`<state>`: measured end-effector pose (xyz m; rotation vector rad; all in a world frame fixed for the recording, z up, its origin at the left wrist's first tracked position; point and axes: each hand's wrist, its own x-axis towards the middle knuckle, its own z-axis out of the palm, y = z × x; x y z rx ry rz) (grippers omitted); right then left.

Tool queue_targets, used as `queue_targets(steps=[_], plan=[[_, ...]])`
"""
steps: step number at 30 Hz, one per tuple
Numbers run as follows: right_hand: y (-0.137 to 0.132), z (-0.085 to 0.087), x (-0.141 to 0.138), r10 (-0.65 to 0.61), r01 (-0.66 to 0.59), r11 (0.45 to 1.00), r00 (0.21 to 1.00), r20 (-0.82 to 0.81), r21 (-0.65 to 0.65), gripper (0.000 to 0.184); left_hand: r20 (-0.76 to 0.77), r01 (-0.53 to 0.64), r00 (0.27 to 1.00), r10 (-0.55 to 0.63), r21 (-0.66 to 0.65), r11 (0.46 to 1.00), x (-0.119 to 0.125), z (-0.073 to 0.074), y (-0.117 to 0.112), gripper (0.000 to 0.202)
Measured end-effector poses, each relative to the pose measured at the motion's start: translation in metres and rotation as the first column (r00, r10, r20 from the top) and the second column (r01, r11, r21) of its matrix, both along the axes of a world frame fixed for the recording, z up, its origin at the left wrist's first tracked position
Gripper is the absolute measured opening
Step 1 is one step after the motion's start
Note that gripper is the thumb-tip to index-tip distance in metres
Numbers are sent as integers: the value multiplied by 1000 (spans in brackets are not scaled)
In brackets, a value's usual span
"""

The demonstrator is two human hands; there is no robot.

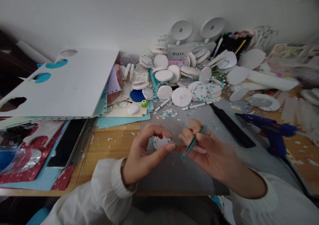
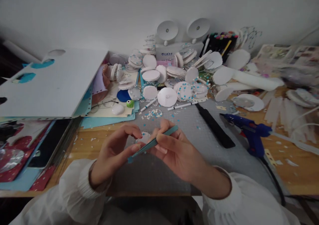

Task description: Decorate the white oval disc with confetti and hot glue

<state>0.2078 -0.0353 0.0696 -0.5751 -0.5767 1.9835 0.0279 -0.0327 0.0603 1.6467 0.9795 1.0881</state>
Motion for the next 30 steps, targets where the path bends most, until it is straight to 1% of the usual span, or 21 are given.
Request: queue_targets(steps=[4,8,11,14,17,20,24,30], plan=[[1,-3,3,6,-6,997,1000,10,78,31,34,70,997,-68,-54,996,3,2,4,16],[2,-6,4,34,-37,989,999,28,144,25,34,101,994,-99,-68,993,2,1,7,15],[3,-9,4,26,-42,982,996,84,185,24,6,111,994,-110,-51,993,2,1,8,15],[4,-12,4,-3,-28,977,989,145,210,27,-28,120,992,-121,-17,993,3,2,9,13],[6,-15,3,-11,-31,973,984,178,231,29,-31,115,993,-115,11,993,4,3,11,11],[6,-16,3,6,-53,967,982,188,248,28,-33,99,995,-99,25,995,4,3,13,10],[6,-18,1,30,-76,966,982,185,248,26,-47,118,992,-116,43,992,1,0,16,15],[3,-22,0,52,-76,982,989,138,175,25,-52,133,990,-129,70,989,-1,-2,15,17]])
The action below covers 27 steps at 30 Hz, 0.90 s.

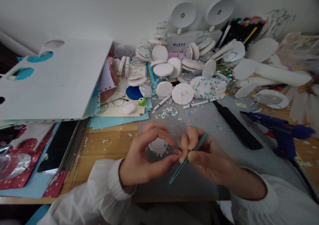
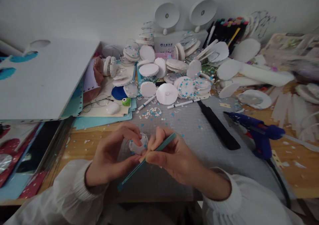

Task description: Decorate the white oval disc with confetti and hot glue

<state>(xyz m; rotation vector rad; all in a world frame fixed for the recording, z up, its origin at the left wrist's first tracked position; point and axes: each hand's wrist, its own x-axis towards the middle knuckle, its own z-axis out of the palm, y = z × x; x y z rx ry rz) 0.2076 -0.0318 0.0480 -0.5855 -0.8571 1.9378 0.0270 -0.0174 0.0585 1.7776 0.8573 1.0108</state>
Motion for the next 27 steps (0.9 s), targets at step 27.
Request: queue_targets(steps=[27], plan=[[0,-7,1,-9,-3,989,996,-84,-145,18,4,67,998,-67,22,998,-9,-1,4,15]])
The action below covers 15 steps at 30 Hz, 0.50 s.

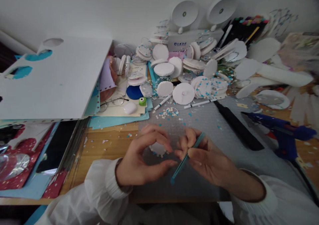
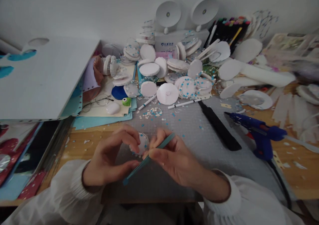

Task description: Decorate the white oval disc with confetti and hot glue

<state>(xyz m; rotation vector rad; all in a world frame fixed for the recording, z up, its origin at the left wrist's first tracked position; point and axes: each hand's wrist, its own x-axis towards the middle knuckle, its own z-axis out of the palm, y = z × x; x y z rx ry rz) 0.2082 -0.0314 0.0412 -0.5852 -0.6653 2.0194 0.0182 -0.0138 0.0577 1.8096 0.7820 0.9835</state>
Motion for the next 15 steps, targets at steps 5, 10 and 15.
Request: queue_targets(steps=[5,10,15], plan=[[5,0,5,-107,107,994,994,-20,21,18,11,-24,1000,24,7,1000,-6,-1,-1,14],[0,0,-1,-48,48,999,999,-19,12,18,-11,-72,997,74,116,991,0,0,-1,19],[-3,0,-5,-34,35,999,999,-30,18,18,-47,-51,997,62,203,978,5,4,1,17]])
